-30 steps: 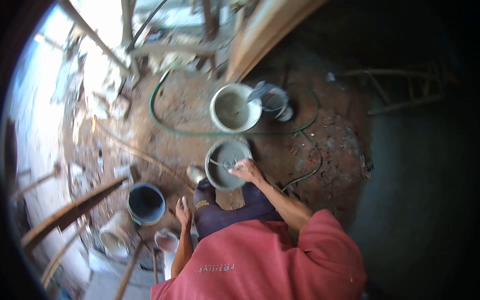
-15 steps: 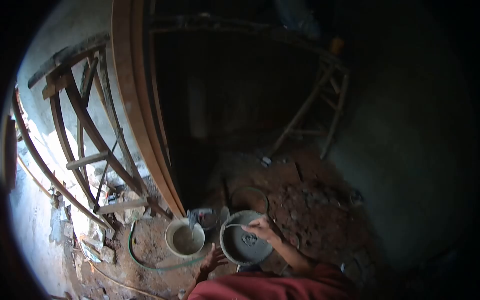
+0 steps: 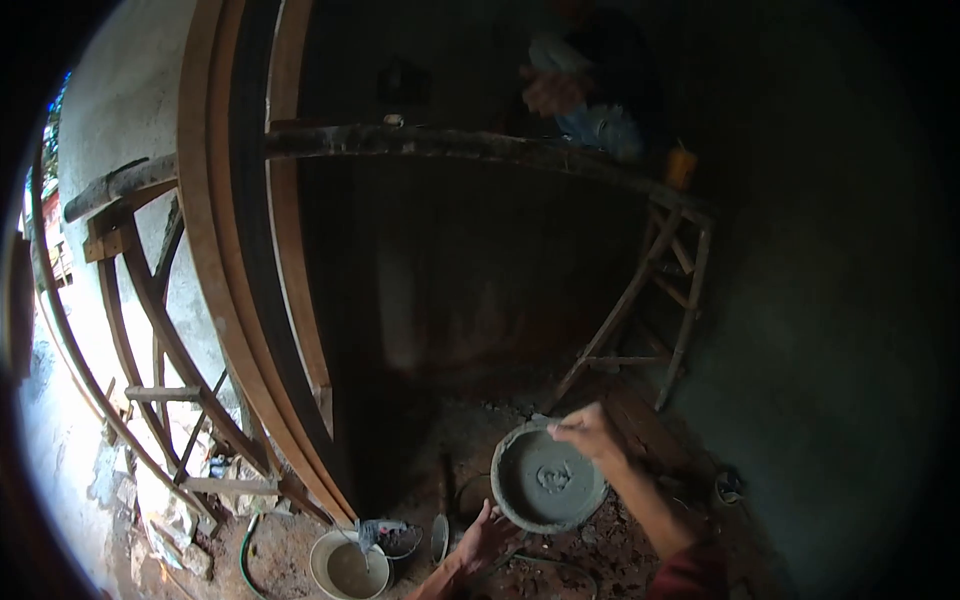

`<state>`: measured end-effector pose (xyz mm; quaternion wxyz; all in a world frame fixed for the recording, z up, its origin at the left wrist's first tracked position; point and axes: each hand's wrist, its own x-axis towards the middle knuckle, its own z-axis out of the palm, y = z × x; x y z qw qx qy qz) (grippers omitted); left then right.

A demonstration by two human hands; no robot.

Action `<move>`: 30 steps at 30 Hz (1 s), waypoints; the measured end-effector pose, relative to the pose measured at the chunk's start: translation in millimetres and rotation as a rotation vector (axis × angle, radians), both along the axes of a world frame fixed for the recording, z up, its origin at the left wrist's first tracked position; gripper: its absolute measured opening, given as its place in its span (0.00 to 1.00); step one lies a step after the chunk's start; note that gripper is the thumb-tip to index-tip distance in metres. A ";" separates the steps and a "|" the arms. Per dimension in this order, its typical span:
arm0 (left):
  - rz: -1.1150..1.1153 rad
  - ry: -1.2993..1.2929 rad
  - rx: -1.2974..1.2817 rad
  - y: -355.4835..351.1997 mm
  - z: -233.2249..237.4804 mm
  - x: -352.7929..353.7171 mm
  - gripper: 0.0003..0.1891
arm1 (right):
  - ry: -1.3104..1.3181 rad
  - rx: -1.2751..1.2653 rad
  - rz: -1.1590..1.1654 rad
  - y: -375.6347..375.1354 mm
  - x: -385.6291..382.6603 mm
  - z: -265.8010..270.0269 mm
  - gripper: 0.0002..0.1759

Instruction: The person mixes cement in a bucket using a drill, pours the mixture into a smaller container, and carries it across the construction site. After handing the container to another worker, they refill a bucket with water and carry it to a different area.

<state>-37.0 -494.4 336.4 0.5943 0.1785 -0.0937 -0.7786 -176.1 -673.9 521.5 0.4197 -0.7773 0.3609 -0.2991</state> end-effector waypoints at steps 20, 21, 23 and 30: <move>-0.136 -0.106 -0.686 -151.0 374.1 149.3 0.51 | -0.519 0.055 -0.266 -148.3 125.8 381.0 0.37; -0.135 -0.132 -0.656 -158.5 380.3 153.5 0.54 | -0.506 -0.009 -0.276 -147.6 128.7 388.4 0.38; -0.147 -0.115 -0.611 -168.4 393.7 159.3 0.59 | -0.504 -0.034 -0.246 -160.6 130.2 399.2 0.39; 0.068 -0.274 -0.573 -189.3 398.4 167.7 0.53 | -0.027 -0.803 -0.323 -193.0 125.7 472.9 0.48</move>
